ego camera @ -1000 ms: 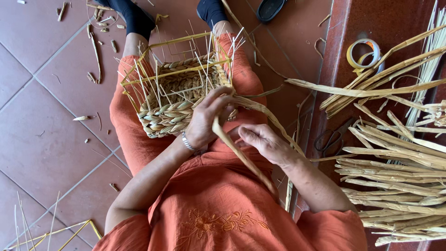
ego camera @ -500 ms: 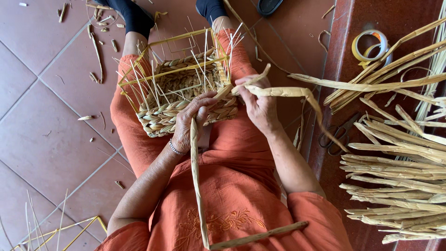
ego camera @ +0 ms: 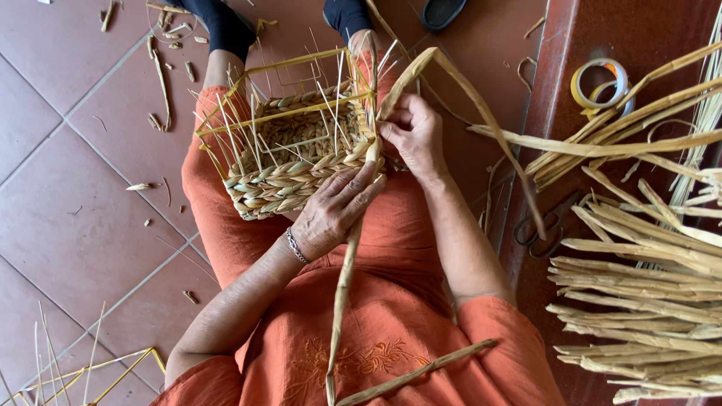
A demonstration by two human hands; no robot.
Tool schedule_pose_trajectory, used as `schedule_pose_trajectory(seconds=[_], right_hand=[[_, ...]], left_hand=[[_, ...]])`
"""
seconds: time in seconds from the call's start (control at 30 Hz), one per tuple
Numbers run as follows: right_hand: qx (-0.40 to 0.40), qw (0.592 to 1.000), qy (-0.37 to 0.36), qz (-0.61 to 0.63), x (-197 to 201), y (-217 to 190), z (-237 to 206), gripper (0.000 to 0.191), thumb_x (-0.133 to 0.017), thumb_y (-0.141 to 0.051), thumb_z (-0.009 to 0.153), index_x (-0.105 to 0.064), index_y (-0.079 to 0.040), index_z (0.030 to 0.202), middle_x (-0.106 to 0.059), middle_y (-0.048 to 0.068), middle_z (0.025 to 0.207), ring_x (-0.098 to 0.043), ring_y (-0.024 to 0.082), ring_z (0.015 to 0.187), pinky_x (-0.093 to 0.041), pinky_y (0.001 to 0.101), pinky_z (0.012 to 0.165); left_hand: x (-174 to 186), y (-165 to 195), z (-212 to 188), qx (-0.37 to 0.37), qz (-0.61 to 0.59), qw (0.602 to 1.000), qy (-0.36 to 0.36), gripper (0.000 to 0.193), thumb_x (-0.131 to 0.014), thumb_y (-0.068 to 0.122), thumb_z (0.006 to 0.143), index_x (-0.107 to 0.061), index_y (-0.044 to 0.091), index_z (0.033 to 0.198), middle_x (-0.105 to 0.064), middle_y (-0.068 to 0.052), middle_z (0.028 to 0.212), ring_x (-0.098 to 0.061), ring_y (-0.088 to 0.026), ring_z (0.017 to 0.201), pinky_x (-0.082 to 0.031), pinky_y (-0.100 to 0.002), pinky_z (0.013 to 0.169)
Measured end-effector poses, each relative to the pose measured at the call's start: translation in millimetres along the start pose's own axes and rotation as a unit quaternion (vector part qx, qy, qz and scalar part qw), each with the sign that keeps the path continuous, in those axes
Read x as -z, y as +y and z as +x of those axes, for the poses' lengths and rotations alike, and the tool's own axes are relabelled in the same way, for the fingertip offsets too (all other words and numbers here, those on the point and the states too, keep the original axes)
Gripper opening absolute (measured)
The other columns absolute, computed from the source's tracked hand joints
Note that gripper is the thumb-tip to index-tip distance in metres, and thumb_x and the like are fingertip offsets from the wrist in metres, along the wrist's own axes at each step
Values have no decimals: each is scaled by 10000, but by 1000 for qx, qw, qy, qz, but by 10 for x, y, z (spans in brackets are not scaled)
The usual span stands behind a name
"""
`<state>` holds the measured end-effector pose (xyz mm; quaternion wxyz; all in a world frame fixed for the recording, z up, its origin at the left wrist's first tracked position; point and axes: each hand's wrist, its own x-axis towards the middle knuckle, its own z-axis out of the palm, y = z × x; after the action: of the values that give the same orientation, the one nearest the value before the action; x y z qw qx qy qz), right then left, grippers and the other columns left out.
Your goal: The person weaves a rectangular basket using dried palm leaves and a yellow wire frame. They interlace the leaves through the frame, trim excess material with scissors, and continue adding rows to build up the basket walls.
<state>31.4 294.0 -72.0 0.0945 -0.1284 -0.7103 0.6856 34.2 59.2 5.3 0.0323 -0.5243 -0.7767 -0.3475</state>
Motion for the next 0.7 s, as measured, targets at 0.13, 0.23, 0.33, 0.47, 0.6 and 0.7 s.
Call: schedule_pose_trajectory(seconds=[0.13, 0.23, 0.33, 0.47, 0.6, 0.7], right_hand=[[-22, 993, 79, 79, -195, -69, -89, 206, -784, -13, 903, -624, -27, 1033, -754, 51, 915, -702, 93, 836, -605, 276, 775], [34, 997, 74, -8, -253, -132, -226, 139, -694, -92, 1025, -727, 9, 1115, -750, 38, 987, -668, 64, 896, -581, 260, 818], [52, 995, 31, -78, -214, -202, -295, 273, -597, -233, 1087, -705, 0, 1180, -746, -16, 1000, -674, 51, 933, -563, 241, 821], [-46, 998, -29, 14, -172, -208, -312, 372, -550, -353, 1107, -690, -8, 1102, -619, -42, 949, -539, 45, 888, -485, 225, 788], [-23, 998, -52, 16, -185, -78, -247, 408, -489, -377, 1145, -658, -16, 1058, -551, -28, 991, -504, 66, 947, -450, 238, 855], [20, 998, -47, -38, -217, 10, -210, 431, -458, -390, 1172, -612, -30, 991, -503, -17, 948, -474, 86, 925, -438, 266, 859]], left_hand=[[-2, -163, 107, 79, -114, 990, 18, 459, -630, -44, 939, -555, -6, 1391, -614, -232, 1406, -728, -352, 1085, -631, -416, 902], [-142, -315, 228, 179, -157, 970, 59, 435, -598, -33, 942, -540, -6, 1372, -640, -269, 1340, -744, -386, 936, -633, -432, 778], [-293, -423, 366, 202, -106, 970, 79, 450, -578, 7, 973, -492, -13, 1413, -682, -255, 1200, -724, -418, 901, -603, -467, 743], [-384, -457, 475, 308, -112, 944, 37, 436, -635, 101, 990, -495, -2, 1390, -739, -211, 953, -718, -402, 750, -561, -484, 629], [-442, -441, 494, 293, -102, 945, 99, 412, -699, 160, 987, -519, 30, 1334, -758, -167, 909, -746, -361, 734, -582, -451, 617], [-500, -462, 486, 237, -86, 956, 151, 364, -696, 105, 955, -558, 82, 1291, -762, -165, 957, -769, -329, 794, -611, -419, 670]])
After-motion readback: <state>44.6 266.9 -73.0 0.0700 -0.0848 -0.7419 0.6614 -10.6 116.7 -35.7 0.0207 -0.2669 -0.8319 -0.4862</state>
